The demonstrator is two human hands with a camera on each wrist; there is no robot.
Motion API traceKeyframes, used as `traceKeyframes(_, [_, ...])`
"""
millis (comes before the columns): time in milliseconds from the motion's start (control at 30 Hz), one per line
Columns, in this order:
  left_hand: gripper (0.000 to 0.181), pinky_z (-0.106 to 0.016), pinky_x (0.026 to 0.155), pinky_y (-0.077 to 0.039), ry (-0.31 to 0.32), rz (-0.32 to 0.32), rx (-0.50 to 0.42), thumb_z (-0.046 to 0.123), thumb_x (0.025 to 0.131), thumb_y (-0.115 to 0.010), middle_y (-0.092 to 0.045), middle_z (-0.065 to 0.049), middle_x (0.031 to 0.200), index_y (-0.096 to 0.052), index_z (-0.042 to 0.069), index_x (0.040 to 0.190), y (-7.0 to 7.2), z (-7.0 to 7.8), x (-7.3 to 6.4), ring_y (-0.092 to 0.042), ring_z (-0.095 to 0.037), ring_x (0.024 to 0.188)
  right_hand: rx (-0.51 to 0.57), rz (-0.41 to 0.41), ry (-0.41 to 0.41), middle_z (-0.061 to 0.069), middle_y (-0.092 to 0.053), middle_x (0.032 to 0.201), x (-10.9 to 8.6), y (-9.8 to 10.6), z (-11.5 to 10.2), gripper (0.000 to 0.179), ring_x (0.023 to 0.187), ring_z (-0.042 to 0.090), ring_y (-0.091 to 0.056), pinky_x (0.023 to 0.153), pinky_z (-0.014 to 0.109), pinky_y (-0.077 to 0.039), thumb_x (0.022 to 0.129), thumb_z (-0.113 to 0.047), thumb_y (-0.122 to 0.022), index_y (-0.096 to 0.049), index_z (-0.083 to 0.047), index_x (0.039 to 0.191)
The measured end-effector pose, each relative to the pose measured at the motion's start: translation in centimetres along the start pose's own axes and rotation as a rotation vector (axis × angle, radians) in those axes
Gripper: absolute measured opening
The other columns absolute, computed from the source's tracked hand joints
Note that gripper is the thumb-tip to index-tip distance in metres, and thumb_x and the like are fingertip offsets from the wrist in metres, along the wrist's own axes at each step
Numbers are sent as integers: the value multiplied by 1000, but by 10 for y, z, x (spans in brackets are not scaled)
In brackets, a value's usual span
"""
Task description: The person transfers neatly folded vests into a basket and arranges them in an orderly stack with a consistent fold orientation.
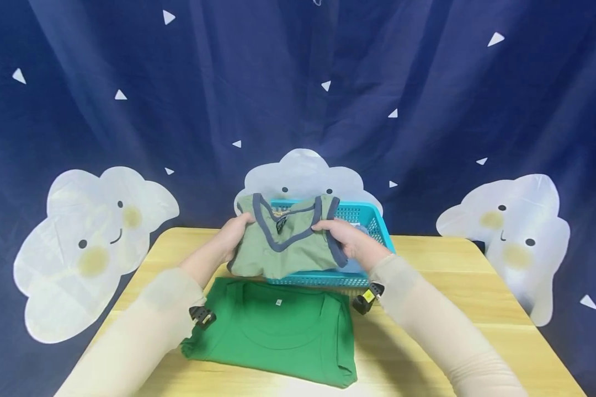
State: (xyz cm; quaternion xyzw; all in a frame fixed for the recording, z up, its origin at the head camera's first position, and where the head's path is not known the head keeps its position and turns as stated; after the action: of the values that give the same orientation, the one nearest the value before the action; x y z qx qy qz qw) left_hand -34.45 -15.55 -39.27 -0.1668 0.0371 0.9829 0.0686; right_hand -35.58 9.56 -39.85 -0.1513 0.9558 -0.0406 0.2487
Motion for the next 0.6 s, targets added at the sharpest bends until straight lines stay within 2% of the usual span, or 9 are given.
traceKeyframes(133, [30,-32,79,-51,8,-9,6,32,96,-40,-58,-4,97,-50,7,110,-11,-2,6,-59,-17,82,-11,-9,-5,9,-70,100,-2,13,-1,34,85,24,-71,84,41,-58,97,-16,-59,-52,-5,129])
traceKeyframes(400, [35,-35,83,-50,42,40,10,31,95,-44,-55,-9,108,-49,5,118,-19,-6,17,-58,-21,89,-24,15,15,6,-70,96,1,37,-2,28,82,21,-70,79,38,-59,98,-14,-58,-51,-5,124])
traceKeyframes(600, [39,-35,85,-50,26,54,9,31,94,-48,-55,-9,113,-51,3,122,-29,-4,29,-58,-22,94,-50,44,19,6,-69,94,2,57,-4,25,80,22,-71,77,37,-59,99,-15,-58,-50,-7,121])
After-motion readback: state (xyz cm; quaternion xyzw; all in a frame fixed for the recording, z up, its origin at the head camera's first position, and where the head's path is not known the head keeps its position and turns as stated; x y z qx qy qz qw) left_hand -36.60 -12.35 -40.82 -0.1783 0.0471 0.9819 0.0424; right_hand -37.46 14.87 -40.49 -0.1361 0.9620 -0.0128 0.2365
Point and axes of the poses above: each hand's wrist, its own x-axis towards the middle knuckle, its own y-axis out of the back of the hand, z = x × y, the point moved 6 cm from there along x, towards the middle knuckle
